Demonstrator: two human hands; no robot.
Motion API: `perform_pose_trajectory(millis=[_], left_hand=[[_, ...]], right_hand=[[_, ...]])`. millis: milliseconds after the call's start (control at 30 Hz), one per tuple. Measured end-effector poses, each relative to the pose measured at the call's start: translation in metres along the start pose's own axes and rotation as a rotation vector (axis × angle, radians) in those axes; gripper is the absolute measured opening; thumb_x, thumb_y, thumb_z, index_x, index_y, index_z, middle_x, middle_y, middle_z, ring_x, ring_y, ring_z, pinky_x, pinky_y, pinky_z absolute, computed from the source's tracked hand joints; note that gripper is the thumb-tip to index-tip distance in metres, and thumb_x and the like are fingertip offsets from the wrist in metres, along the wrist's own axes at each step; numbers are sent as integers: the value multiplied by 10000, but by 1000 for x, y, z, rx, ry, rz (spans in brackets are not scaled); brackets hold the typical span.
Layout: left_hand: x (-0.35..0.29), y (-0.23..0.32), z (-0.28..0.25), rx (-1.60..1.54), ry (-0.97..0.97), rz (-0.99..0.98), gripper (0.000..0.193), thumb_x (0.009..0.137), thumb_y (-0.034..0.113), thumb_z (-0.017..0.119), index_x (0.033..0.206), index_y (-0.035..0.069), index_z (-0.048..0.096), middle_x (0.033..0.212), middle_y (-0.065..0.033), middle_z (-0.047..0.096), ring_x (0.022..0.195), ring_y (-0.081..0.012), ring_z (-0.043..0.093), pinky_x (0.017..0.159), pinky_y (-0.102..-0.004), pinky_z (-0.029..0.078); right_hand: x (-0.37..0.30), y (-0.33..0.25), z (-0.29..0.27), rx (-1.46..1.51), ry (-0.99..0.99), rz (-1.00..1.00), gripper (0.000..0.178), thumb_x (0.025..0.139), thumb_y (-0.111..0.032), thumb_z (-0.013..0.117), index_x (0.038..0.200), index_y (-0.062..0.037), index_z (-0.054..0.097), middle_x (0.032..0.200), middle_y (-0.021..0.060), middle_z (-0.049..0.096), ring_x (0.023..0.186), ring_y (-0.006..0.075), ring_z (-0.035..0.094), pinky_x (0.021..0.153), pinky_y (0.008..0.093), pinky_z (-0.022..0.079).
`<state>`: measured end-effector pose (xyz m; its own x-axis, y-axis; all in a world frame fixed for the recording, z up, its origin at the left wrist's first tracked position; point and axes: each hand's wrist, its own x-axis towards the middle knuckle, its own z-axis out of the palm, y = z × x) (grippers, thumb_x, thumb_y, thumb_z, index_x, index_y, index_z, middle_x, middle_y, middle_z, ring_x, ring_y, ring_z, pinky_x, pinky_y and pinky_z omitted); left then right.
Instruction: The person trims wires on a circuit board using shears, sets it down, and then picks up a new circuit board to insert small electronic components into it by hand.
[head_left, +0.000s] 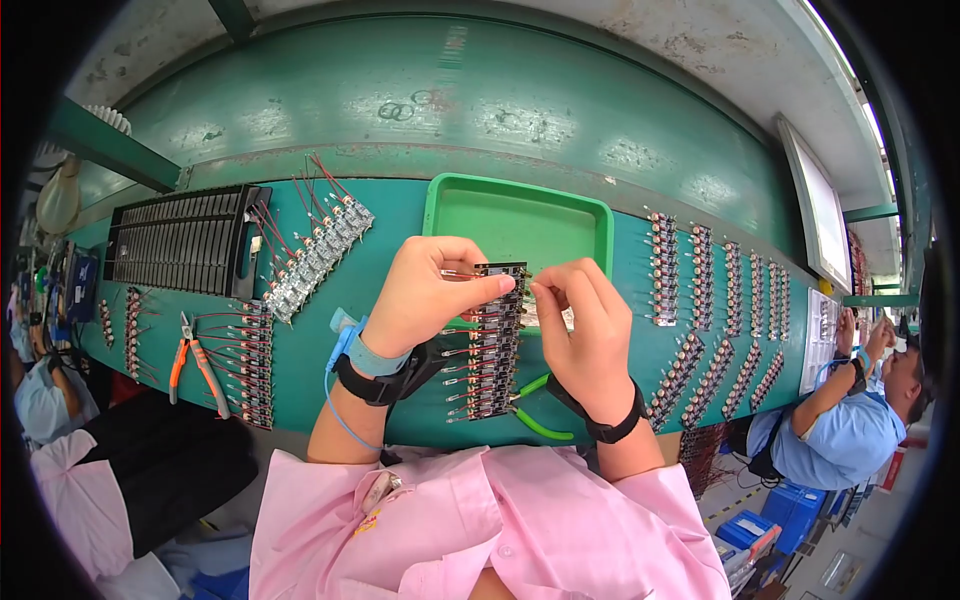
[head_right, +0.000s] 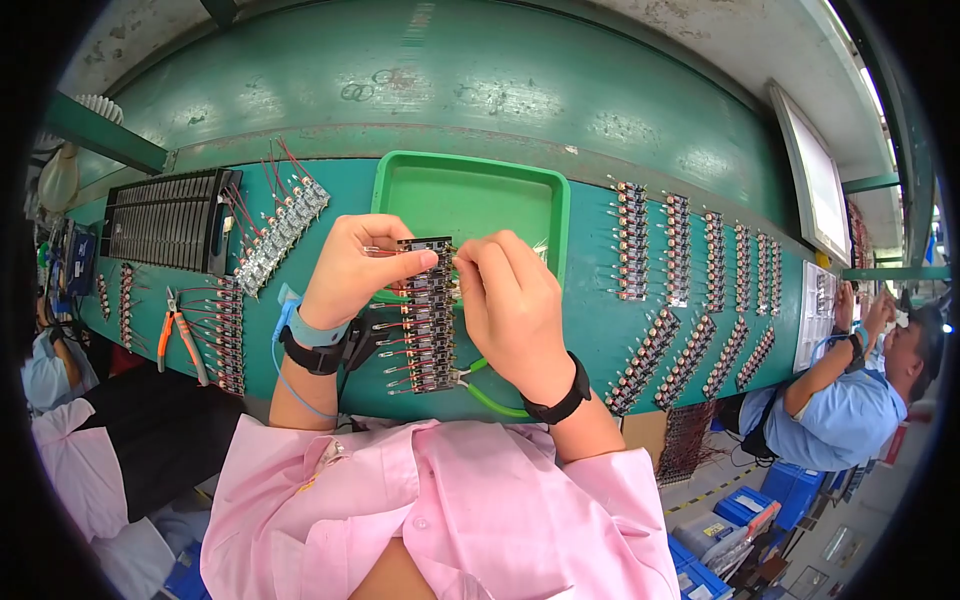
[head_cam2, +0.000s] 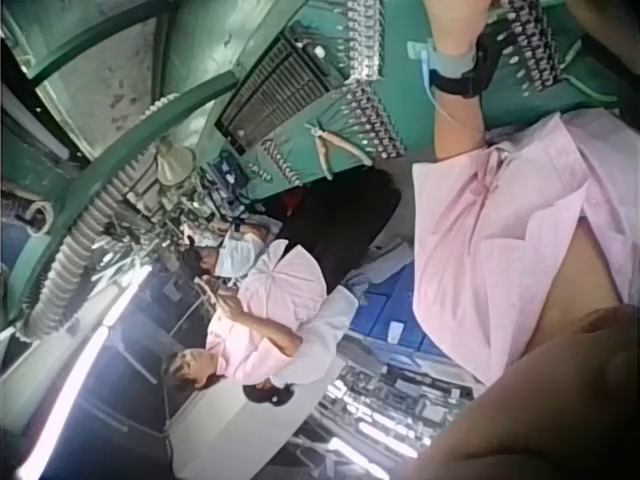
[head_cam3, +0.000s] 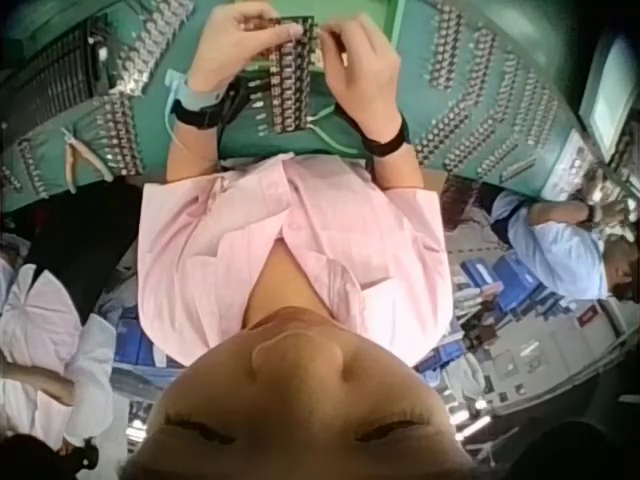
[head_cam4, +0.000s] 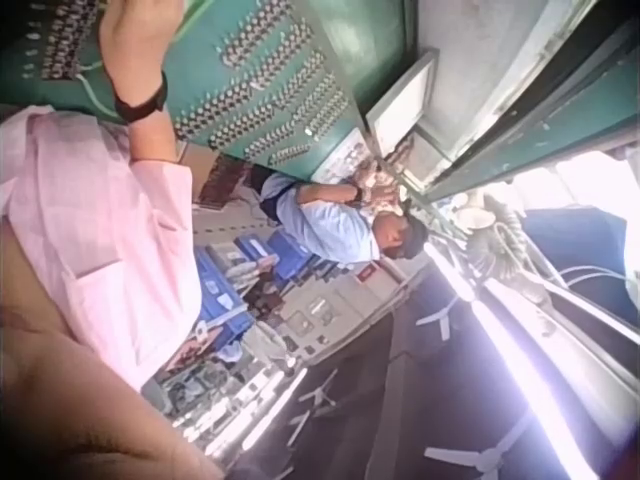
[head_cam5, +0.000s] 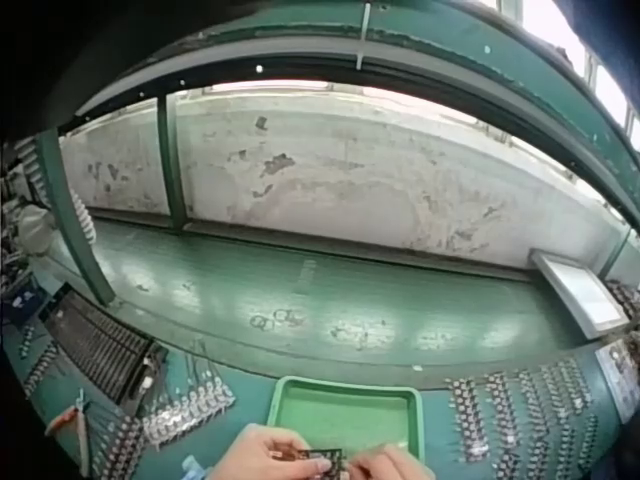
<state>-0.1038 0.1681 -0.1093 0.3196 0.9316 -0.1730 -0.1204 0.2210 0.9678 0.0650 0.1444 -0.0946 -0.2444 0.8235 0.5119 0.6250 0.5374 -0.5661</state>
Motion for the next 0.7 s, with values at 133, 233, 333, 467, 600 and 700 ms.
perform_pose_trajectory(millis=[133,233,333,467,600,700], left_hand=[[-1,0,-1,18,3,4,133,723,67,671,659,26,562,585,7,555,512,-34,494,433,-167,377],[-2,-1,-2,28,6,3,148,722,76,675,650,28,555,578,8,549,505,-34,491,430,-167,376],[-2,0,-3,37,6,4,154,723,81,676,646,30,553,576,6,549,502,-34,490,428,-167,376],[-3,2,-3,32,12,-1,160,723,86,678,643,31,550,573,4,549,500,-33,488,426,-167,376],[-2,1,-6,34,12,1,162,721,92,681,645,31,552,571,1,551,498,-33,490,425,-168,376],[-3,-1,-7,36,9,-5,162,720,97,683,647,30,555,571,0,552,496,-34,491,423,-168,376]], right_hand=[[0,-2,1,-41,8,-27,123,693,102,575,765,22,514,682,90,507,544,185,510,483,260,410],[0,-4,3,-59,10,-40,129,688,105,574,766,21,514,683,93,508,546,191,513,483,264,412],[0,-5,4,-68,11,-52,133,684,106,574,768,21,515,685,95,509,547,195,515,483,265,414],[1,-6,6,-62,7,-53,133,686,107,571,772,23,515,689,99,510,554,202,516,488,270,415],[1,-4,7,-47,3,-51,125,696,110,558,778,28,512,699,109,508,572,213,516,501,275,414],[0,-2,8,-41,11,-44,120,705,113,545,785,32,508,708,119,505,588,228,515,513,281,413]])
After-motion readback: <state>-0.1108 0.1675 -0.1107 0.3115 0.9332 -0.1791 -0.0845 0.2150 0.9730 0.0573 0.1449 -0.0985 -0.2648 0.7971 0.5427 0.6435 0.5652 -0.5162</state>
